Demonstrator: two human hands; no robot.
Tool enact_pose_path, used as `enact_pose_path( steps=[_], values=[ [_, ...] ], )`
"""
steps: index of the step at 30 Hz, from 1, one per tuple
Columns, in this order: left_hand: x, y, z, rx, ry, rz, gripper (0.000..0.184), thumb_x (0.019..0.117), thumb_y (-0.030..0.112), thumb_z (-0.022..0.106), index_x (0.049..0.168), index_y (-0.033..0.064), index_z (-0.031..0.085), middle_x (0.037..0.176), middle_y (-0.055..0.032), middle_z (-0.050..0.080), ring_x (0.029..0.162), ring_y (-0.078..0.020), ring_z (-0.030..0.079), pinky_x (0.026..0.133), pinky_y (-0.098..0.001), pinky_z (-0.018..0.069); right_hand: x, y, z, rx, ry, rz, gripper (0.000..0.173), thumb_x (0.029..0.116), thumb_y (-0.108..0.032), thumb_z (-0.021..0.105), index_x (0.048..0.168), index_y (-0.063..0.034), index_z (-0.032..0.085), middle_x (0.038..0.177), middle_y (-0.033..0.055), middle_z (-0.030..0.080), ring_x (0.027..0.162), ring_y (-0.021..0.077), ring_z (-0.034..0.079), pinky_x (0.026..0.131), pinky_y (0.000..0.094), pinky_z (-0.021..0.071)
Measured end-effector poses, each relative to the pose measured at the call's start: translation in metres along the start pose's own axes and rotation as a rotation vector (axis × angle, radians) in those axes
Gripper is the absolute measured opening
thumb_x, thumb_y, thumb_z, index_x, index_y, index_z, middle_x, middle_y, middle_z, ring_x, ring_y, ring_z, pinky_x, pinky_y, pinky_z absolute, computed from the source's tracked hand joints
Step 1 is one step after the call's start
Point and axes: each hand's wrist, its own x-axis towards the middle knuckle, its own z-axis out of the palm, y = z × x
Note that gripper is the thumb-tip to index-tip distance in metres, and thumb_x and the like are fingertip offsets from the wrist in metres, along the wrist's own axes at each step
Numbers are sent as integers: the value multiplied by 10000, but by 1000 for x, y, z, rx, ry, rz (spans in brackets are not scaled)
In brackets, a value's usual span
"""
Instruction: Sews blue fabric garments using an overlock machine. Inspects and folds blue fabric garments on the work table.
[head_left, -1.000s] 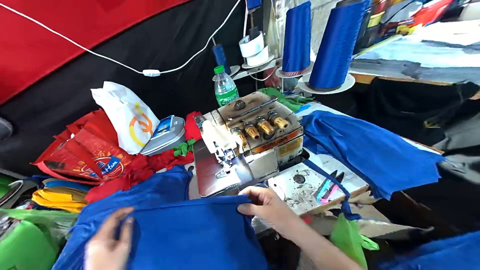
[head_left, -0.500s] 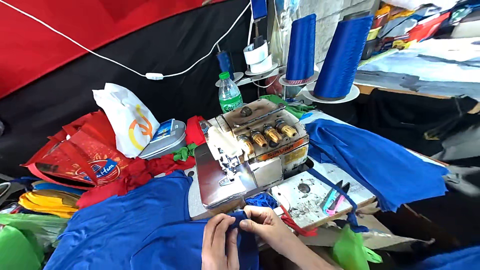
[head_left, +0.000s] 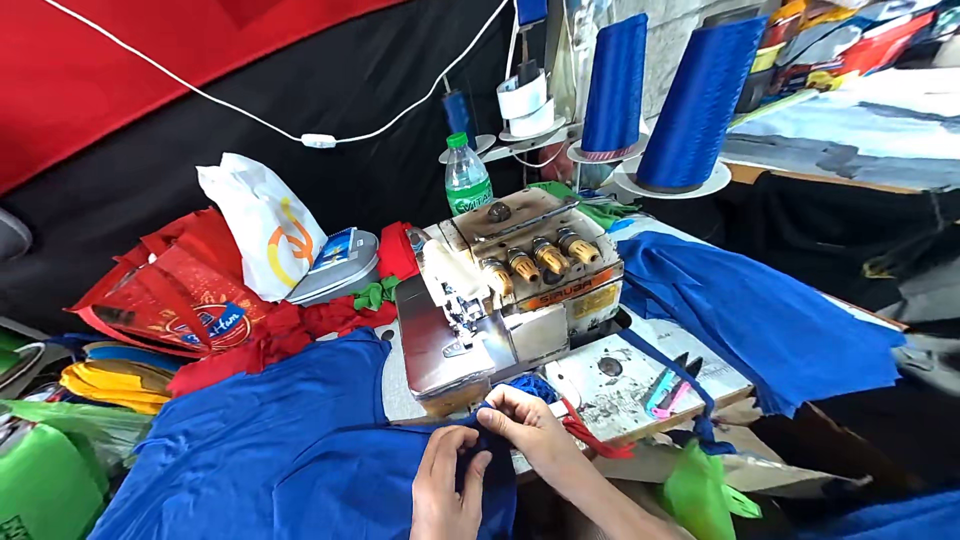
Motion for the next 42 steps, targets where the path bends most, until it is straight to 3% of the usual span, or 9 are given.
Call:
enact_pose_path(
  steps=[7,11,14,18,21,27,32,36,42],
  values=[
    [6,4,-9,61,-107,-32,275,842,7,658,1103,-38,731,843,-96,619,744,-109,597,719,-180,521,0,-11,1,150,95,208,89,970,-108,658,883,-97,674,803,-45,664,721,28,626,652,199,527],
    [9,5,-16,57,-93,19,242,858,16,643,1072,13,756,863,-80,616,768,-59,592,738,-126,505,0,-23,2,207,102,289,88,991,-63,628,909,-70,658,821,-12,675,751,63,657,700,230,567],
    [8,5,-26,38,-153,53,165,895,44,633,987,51,770,885,-81,630,860,-83,610,804,-147,506,-2,-20,1,128,89,222,54,974,-87,655,927,-70,676,808,-23,679,724,38,649,663,196,548],
    [8,15,-45,-16,-257,28,57,875,76,685,913,75,727,1057,-97,683,1123,-178,604,1049,-321,434,-3,-22,-4,-209,50,96,164,969,-254,659,895,-107,661,775,-78,606,726,-18,575,695,173,472],
    [10,20,-59,-10,-307,83,55,924,131,660,918,76,659,994,-71,720,1115,-152,653,1141,-363,383,-3,-32,-3,-270,-35,82,236,980,-323,648,870,-114,650,748,-79,576,700,-24,552,676,164,453],
    [17,22,-70,6,-363,79,98,987,117,576,996,24,604,969,-115,676,934,-123,654,847,-213,528,-5,-25,3,-49,-69,163,66,957,-147,694,923,-91,684,776,-43,676,707,10,632,682,183,528],
    [20,17,-69,-271,-343,-72,40,909,49,663,923,83,679,1010,-9,677,1006,-40,642,850,-176,550,-9,-21,1,-22,-36,171,98,980,-165,676,917,-90,688,781,-21,664,722,37,623,703,196,521],
    [22,22,-65,-332,-347,-127,111,922,103,723,1032,88,733,1093,2,684,1034,-39,648,872,-192,568,-11,-18,4,-1,18,157,155,988,-183,654,858,-100,674,756,-36,635,726,35,605,711,209,505],
    [24,23,-56,-236,-293,-46,165,1014,121,604,1058,35,738,1088,-39,701,1003,-32,658,862,-169,560,-13,-16,7,82,12,182,190,995,-199,650,832,-105,682,735,-47,638,698,17,598,680,199,499]
  ],
)
